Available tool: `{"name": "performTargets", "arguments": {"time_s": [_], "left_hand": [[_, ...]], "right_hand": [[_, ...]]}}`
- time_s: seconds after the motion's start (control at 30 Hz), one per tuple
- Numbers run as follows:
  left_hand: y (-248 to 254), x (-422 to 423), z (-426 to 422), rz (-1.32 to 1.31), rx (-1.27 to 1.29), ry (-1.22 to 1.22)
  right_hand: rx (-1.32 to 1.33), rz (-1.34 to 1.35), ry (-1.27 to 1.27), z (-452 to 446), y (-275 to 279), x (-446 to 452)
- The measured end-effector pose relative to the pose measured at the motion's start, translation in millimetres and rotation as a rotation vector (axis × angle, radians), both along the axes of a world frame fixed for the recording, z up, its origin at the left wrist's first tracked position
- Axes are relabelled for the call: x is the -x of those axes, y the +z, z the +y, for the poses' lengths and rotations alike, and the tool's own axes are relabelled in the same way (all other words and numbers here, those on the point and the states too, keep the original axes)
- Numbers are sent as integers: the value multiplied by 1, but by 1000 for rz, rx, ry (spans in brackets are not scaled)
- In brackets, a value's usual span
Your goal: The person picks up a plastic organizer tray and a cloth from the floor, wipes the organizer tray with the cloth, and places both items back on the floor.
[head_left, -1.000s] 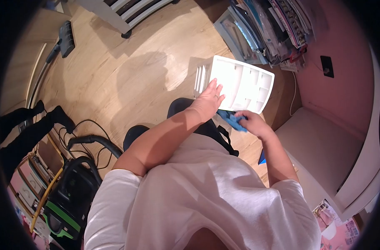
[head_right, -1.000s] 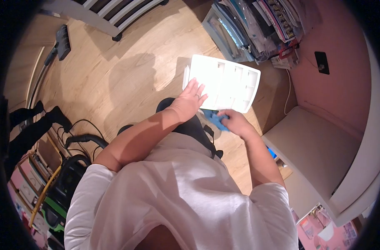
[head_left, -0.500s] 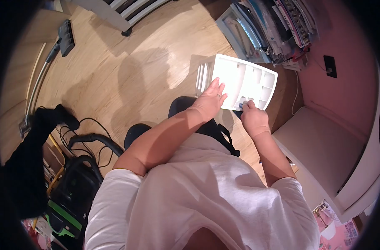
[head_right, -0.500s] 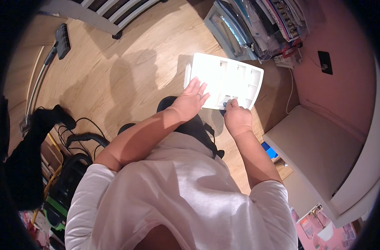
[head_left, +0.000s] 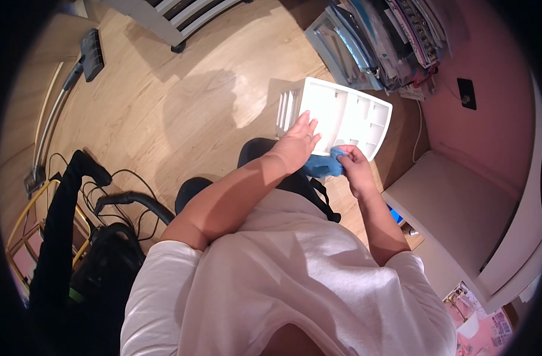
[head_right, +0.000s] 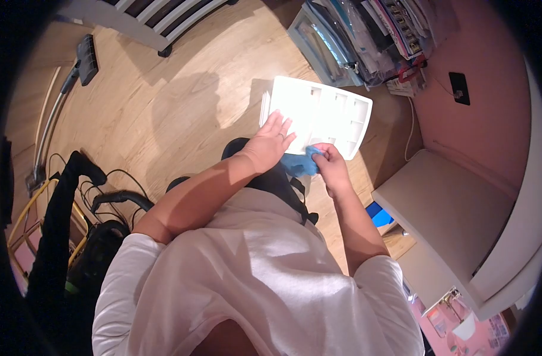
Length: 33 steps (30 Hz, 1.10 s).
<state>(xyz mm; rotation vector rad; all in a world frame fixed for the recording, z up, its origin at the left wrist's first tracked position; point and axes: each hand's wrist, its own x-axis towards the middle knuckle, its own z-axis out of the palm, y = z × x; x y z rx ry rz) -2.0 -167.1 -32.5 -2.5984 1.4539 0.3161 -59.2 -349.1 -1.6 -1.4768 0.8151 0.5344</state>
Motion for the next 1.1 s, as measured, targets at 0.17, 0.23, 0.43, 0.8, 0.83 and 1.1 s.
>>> {"name": "performTargets", "arguments": {"time_s": [0.17, 0.23, 0.43, 0.8, 0.83, 1.1], "left_hand": [[6, -2, 1, -29, -43, -25], [5, -1, 1, -32, -44, -17], [10, 3, -7, -13, -129, 40], [49, -71, 28, -77, 482, 424], [41, -83, 33, -285, 534, 494], [41, -87, 84, 658, 318, 983]], "right_hand": [[182, -130, -114, -16, 8, 19], [441, -237, -71, -19, -15, 19], [1077, -431, 162, -15, -38, -2], [280, -386, -239, 16, -13, -8], [258, -380, -252, 22, -10, -10], [5, -333, -450, 42, -6, -53]]}}
